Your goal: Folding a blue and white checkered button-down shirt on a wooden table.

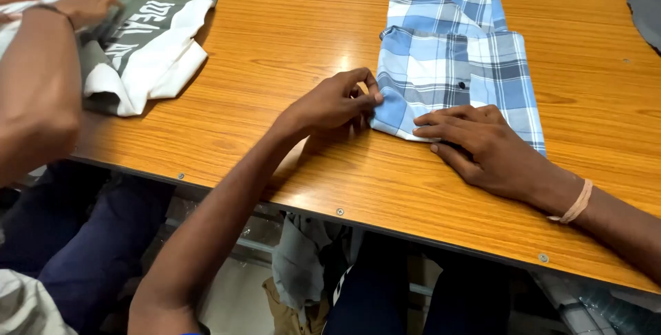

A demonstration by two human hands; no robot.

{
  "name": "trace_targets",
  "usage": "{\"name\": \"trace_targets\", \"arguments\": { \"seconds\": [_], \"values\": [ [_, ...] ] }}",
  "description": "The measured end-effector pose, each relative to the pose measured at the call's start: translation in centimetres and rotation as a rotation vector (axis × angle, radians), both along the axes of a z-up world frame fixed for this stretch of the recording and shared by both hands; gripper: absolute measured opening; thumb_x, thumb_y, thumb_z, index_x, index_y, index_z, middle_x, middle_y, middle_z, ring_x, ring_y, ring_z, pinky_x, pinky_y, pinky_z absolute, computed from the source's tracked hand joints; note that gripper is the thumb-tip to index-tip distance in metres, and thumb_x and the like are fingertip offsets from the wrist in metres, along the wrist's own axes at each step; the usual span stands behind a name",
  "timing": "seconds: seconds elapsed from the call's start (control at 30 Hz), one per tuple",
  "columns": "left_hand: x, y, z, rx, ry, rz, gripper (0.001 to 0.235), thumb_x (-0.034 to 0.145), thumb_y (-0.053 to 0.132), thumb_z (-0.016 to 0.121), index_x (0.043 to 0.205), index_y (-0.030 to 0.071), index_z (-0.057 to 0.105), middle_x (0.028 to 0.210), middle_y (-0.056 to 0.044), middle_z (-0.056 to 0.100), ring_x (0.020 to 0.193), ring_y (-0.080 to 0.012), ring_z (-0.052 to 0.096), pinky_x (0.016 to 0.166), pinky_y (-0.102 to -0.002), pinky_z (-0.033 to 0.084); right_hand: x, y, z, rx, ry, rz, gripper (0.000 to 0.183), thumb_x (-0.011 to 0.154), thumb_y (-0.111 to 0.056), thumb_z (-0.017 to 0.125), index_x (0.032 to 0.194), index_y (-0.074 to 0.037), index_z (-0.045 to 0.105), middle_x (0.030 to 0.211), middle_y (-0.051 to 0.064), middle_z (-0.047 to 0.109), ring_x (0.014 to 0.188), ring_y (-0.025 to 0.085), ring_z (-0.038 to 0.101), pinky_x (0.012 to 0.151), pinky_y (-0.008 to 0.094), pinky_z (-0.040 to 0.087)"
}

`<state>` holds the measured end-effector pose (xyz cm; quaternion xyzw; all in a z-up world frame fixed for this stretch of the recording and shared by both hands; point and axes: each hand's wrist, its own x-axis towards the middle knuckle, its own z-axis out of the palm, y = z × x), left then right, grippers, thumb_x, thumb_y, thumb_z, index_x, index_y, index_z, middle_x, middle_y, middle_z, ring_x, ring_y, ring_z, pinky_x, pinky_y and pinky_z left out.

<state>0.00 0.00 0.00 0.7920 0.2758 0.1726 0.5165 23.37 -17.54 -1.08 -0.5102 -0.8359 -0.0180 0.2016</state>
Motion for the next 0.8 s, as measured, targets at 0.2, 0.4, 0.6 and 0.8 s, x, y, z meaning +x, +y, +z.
{"name": "trace_targets", "arguments": {
  "seconds": [0.2, 0.4, 0.6, 0.8],
  "values": [
    [-0.1, -0.8, 1.3, 0.035, 0.073, 0.003, 0.043, 0.086, 0.035, 0.080, 0.113, 0.012, 0.057, 0.096, -0.007, 0.070, 0.072, -0.0104, 0.066, 0.059, -0.028, 0.057, 0.1, 0.1, 0.0, 0.006, -0.011, 0.008, 0.032, 0.095, -0.020, 0.063, 0.126, -0.017, 0.069, 0.140, -0.004, 0.065, 0.133, 0.018, 0.054, 0.108, 0.044, 0.035],
    [-0.4, -2.2, 2.7, -0.001, 0.105, 0.027, 0.066, 0.073, 0.030, 0.088, 0.126, 0.016, 0.051, 0.100, -0.013, 0.070, 0.070, -0.0146, 0.066, 0.059, -0.032, 0.055, 0.1, 0.1, 0.0, -0.027, -0.007, -0.012, 0.032, 0.095, -0.021, 0.063, 0.125, -0.017, 0.070, 0.139, -0.004, 0.066, 0.131, 0.017, 0.055, 0.103, 0.042, 0.035],
    [-0.4, -2.1, 2.1, 0.030, 0.041, -0.017, 0.077, 0.070, 0.025, 0.092, 0.133, 0.017, 0.048, 0.092, 0.000, 0.064, 0.064, -0.0077, 0.064, 0.052, -0.028, 0.053, 0.0, 0.0, 0.1, -0.016, -0.015, -0.012, 0.031, 0.095, -0.022, 0.062, 0.125, -0.017, 0.070, 0.138, -0.005, 0.066, 0.132, 0.017, 0.054, 0.103, 0.043, 0.036],
    [-0.2, -1.6, 1.8, 0.027, 0.115, 0.016, 0.072, 0.071, 0.032, 0.091, 0.129, 0.013, 0.054, 0.078, -0.004, 0.064, 0.055, -0.0098, 0.060, 0.046, -0.029, 0.044, 0.0, 0.1, 0.2, -0.052, -0.027, -0.035, 0.030, 0.096, -0.023, 0.061, 0.124, -0.018, 0.070, 0.138, -0.005, 0.066, 0.132, 0.017, 0.053, 0.101, 0.043, 0.038]
  ]
}}
